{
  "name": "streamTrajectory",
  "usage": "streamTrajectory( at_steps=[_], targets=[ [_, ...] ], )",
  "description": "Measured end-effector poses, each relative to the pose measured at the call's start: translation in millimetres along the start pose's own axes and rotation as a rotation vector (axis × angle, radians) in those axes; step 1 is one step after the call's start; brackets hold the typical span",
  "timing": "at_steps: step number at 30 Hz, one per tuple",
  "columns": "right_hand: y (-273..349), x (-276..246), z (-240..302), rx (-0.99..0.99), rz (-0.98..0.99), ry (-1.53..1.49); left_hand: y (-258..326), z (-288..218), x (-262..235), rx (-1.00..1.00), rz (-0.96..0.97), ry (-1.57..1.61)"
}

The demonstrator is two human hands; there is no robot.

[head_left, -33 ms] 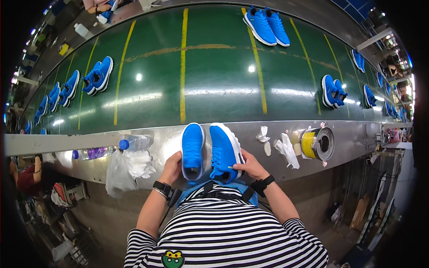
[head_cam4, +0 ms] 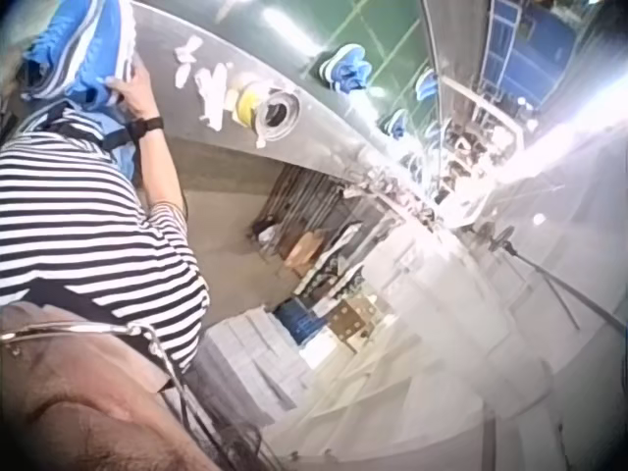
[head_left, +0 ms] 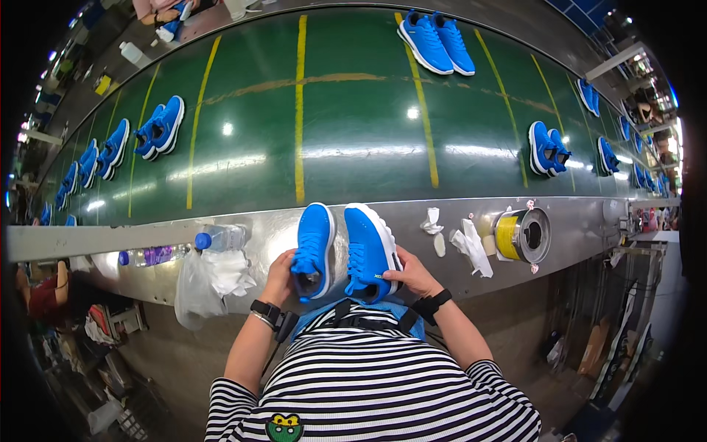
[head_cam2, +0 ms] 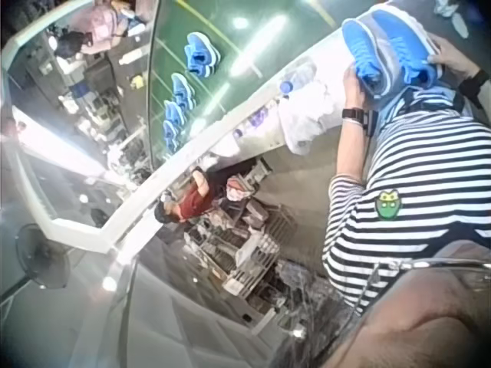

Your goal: The person wipes the white soles and blue uppers of blue sneakers using a white cloth. They handle the shoes one at a time, picking them up from a green conveyor belt, cleaning them, and placing them back on the belt.

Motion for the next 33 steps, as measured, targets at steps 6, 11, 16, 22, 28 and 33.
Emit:
streamTrajectory(
  at_steps=[6,11,16,22,28,33],
  targets=[
    [9,-5,0,-0.056,-0.036,-0.043,65,-80,70,0.779,-0.354,-0.648],
    [10,15,4,-0.048,0.033,-0.168,59,-54,179,0.561,-0.05,-0.961],
    [41,-33,31,-0.281,-0.273,0.519,31,-26,183,0.302,0.159,-0.716],
    [72,-133,55,-0.387,-0.937,1.211,-3,-20,159,0.382,-0.088,-1.005],
    [67,-143,68,-0.566,-0.857,1.16,-24,-17,156,0.387,-0.101,-1.104],
    [143,-190,127,-0.53,-1.166,0.433,-19,-17,161,0.332,-0.138,-1.094]
  ],
)
Point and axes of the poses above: each hand's wrist, its own y-axis away from the middle knuckle, its own x-axis out of the palm, z = x × y, the point moved 6 cm from there along -y, towards the middle knuckle, and after that the axes turned 13 degrees about -x, right-handed, at the moved point
